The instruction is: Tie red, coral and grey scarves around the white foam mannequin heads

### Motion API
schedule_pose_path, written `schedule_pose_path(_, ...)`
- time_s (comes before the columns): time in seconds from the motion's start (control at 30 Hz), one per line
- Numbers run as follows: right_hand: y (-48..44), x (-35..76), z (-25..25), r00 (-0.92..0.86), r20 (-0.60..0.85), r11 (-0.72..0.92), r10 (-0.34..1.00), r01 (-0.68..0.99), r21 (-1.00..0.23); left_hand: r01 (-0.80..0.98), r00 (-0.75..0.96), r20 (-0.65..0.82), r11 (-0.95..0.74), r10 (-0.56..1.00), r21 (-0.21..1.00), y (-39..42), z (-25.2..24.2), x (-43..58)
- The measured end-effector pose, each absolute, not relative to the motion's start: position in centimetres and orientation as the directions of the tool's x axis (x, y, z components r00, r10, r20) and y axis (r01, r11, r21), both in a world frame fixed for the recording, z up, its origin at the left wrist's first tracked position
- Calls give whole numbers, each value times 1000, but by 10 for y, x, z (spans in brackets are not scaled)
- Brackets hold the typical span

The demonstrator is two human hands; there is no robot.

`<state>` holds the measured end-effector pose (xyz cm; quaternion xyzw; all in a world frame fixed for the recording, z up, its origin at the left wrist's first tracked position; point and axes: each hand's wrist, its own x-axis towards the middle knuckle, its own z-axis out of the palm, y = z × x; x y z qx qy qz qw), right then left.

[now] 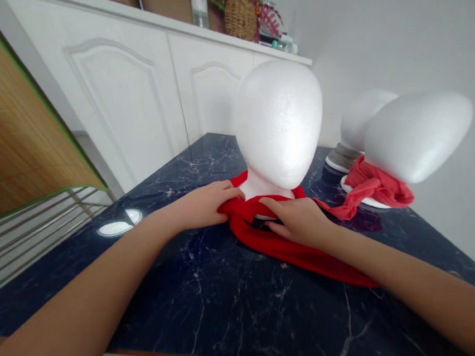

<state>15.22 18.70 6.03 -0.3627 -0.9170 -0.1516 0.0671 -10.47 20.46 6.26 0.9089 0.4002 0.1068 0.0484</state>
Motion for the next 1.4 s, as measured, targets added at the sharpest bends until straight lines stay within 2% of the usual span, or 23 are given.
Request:
schedule_pose_path(0.13,192,148,62,-700,179,651,691,711,266,691,691,132,-703,711,169,213,62,-112)
schedule_pose_path(0.3,193,172,72,-659,175,600,731,744,293,723,656,26,-638,755,265,217,66,-122)
schedule_pose_path(0.53,201,225,83,-551,258,539,793,833,123,720,658,-53,-607,751,337,217,67,-128)
schedule_pose_path(0.67,206,249,82,-538,255,557,803,830,-3,742,625,-13,-588,781,322,216,67,-125)
schedule_pose_path(0.8,204,255,76,-539,269,573,798,818,-60,715,626,43,-596,778,367,211,63,-115)
schedule_pose_path(1.1,199,257,78,-481,302,540,823,828,-152,651,692,35,-644,721,402,219,56,-116)
schedule_pose_path(1.17,200,263,80,-450,310,511,837,846,-152,694,667,1,-621,745,366,224,59,-128)
schedule_pose_path(1.23,201,269,80,-420,327,484,846,863,-143,771,605,-28,-576,796,271,230,60,-142)
schedule_pose_path(1.3,203,275,77,-392,341,455,854,881,-128,857,510,7,-509,860,85,233,60,-155)
schedule_pose_path(1.4,208,284,71,-387,346,444,855,890,-103,922,374,154,-349,914,-170,235,56,-165)
